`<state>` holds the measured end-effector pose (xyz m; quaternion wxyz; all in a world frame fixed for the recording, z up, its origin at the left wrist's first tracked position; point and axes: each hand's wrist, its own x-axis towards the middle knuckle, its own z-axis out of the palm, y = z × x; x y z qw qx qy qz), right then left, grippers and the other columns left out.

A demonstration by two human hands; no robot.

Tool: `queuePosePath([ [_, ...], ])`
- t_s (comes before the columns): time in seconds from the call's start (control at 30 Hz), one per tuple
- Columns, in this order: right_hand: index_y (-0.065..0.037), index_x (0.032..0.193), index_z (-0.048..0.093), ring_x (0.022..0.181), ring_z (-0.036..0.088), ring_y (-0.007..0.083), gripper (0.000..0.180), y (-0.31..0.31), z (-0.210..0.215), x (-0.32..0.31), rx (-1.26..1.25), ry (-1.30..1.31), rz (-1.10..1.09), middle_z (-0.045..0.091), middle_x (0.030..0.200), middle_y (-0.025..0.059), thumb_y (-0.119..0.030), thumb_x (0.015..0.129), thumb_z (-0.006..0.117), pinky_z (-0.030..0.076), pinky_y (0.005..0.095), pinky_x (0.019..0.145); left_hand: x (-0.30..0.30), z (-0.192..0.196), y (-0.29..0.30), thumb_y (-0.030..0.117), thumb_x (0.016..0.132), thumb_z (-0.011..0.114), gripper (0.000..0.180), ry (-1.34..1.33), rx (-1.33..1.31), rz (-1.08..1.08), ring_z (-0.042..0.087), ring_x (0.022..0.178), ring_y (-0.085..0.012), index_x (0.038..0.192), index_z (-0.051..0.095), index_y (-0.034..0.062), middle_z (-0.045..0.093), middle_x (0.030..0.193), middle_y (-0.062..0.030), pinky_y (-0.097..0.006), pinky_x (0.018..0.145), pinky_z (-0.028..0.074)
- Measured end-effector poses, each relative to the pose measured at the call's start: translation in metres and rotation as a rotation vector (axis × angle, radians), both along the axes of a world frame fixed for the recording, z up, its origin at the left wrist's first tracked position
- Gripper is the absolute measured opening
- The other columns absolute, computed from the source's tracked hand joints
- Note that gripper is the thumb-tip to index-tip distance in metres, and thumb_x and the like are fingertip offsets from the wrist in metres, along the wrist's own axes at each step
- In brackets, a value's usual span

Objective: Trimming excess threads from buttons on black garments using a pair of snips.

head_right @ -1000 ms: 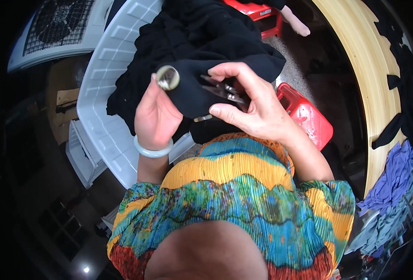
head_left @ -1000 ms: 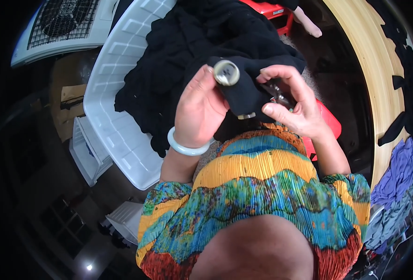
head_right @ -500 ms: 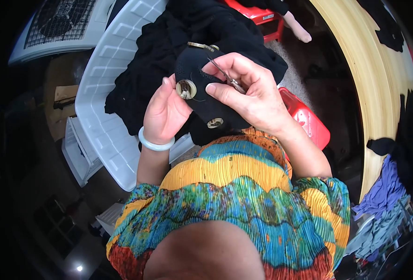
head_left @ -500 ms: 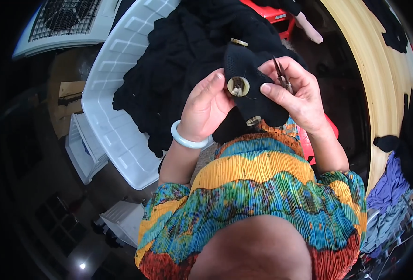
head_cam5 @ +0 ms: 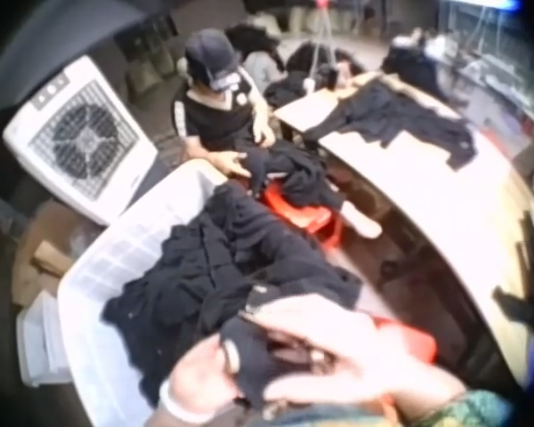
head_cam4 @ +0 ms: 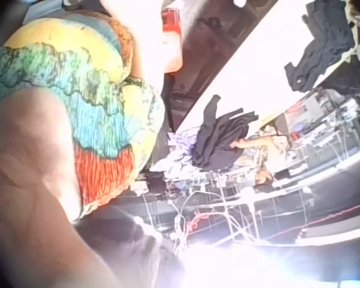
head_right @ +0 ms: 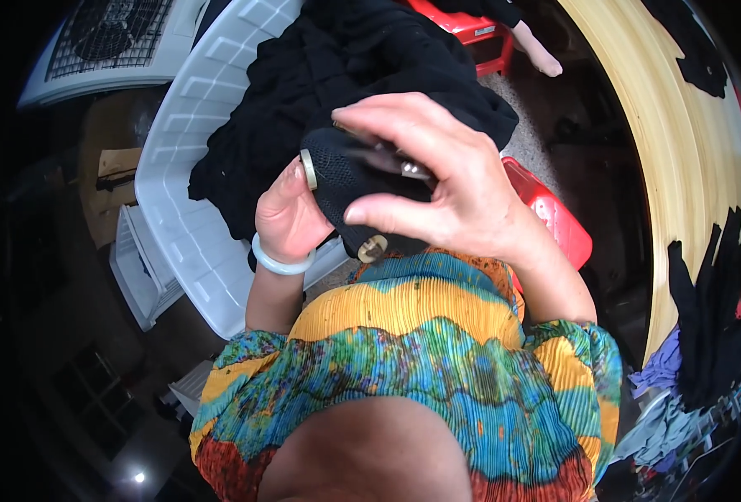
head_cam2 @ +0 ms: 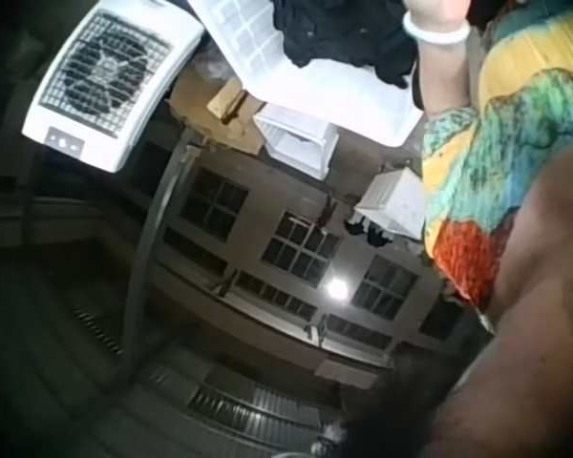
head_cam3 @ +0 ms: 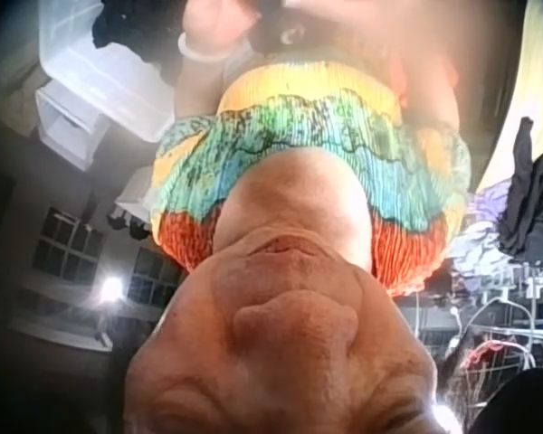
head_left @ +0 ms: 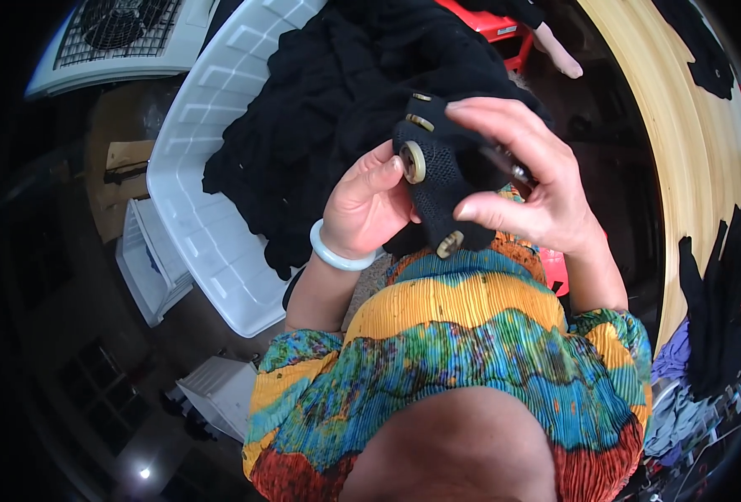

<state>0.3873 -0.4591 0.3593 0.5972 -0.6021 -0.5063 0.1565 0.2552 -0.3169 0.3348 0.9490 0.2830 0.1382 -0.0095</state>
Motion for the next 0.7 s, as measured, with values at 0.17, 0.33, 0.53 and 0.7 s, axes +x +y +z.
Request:
queuePosePath([
  [0.17,-0.005,0.098,0.056,0.082,0.059,0.0252,0.041,0.001,-0.004,-0.007,-0.071,-0.169,-0.028,0.055,0.1,0.0108,-0.018,0.062,0.07,0.049,0.0286,0.066,0.006,0.008,-0.011,0.017,0.087,0.042,0.031,0.036,0.003,0.014,0.055,0.084,-0.0141,0.114,0.042,0.0022,0.054,0.1,-0.0067,-0.023,0.063,0.046],
  [0.33,-0.004,0.088,0.058,0.071,0.059,0.0227,0.028,-0.003,-0.005,-0.005,-0.115,-0.197,-0.086,0.057,0.09,0.0083,0.001,0.06,0.062,0.049,0.027,0.058,0.007,-0.001,-0.01,0.013,0.087,0.042,0.022,0.028,-0.108,-0.015,0.055,0.087,-0.0138,0.106,0.048,0.0027,0.057,0.097,-0.0071,-0.025,0.07,0.049],
  [0.53,-0.002,0.083,0.057,0.065,0.058,0.0223,0.028,-0.007,-0.01,0.008,-0.091,-0.144,0.022,0.055,0.083,0.0071,0.009,0.058,0.055,0.046,0.0265,0.054,0.006,-0.004,-0.009,0.011,0.087,0.043,0.02,0.072,-0.045,-0.072,0.056,0.087,-0.0132,0.104,0.049,0.0032,0.057,0.098,-0.0073,-0.024,0.069,0.05],
  [0.7,-0.001,0.082,0.054,0.067,0.057,0.023,0.025,-0.007,-0.016,0.008,-0.055,-0.105,-0.08,0.055,0.079,0.0084,0.009,0.059,0.055,0.045,0.0275,0.057,0.008,0.001,-0.013,0.007,0.084,0.048,0.018,0.036,0.098,0.014,0.058,0.083,-0.0126,0.101,0.051,0.0021,0.058,0.094,-0.0067,-0.023,0.065,0.051],
])
